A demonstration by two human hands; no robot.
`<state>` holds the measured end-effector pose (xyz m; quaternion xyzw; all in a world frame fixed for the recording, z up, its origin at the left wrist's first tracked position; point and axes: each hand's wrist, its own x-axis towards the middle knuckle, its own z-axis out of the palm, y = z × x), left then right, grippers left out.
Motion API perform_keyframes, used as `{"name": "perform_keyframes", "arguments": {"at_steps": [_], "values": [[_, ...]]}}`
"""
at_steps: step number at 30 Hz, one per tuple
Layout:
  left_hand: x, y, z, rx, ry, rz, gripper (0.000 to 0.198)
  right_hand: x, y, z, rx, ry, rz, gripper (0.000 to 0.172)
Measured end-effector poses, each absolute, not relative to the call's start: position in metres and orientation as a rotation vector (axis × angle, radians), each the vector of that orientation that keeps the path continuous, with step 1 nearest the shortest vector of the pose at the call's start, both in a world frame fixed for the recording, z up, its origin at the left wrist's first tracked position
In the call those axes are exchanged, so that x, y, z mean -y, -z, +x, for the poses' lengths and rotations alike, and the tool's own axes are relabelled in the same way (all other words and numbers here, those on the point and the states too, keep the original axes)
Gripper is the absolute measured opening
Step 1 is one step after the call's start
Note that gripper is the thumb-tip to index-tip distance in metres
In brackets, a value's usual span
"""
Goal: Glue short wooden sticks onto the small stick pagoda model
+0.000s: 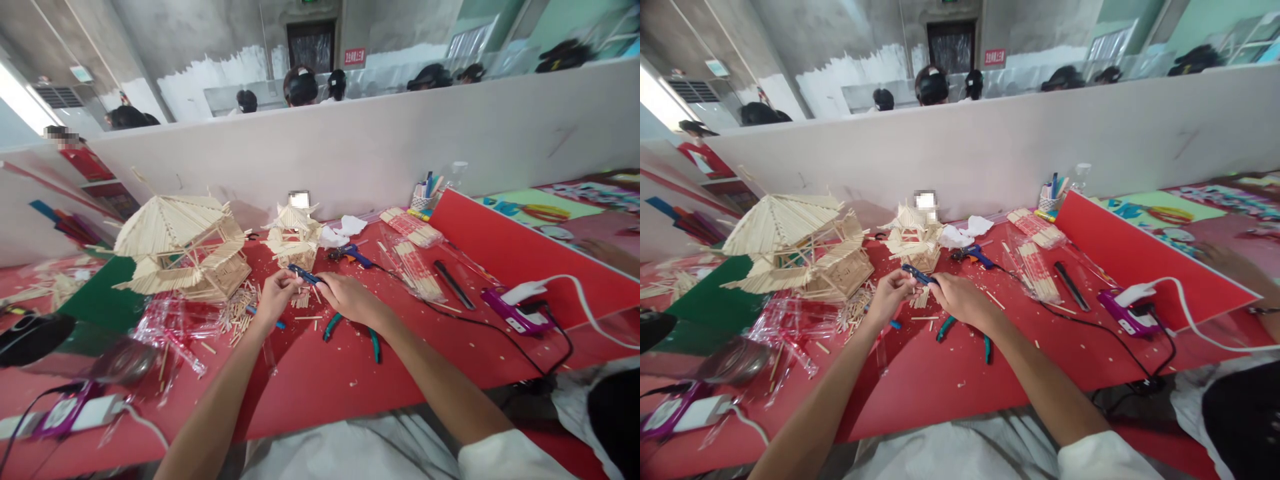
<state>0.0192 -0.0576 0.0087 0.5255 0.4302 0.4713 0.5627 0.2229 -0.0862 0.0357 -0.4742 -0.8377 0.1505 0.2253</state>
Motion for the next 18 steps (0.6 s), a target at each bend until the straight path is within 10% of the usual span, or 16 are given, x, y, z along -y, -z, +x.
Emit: {"name": "perform_keyframes", "arguments": {"at_steps": [18], "values": [[0.0568, -0.0058, 0.0198, -1.042, -1.132, 1.248, 0.053, 0.0892, -0.0414, 0.2224, 2.379, -0.308, -1.378, 0.031]]}}
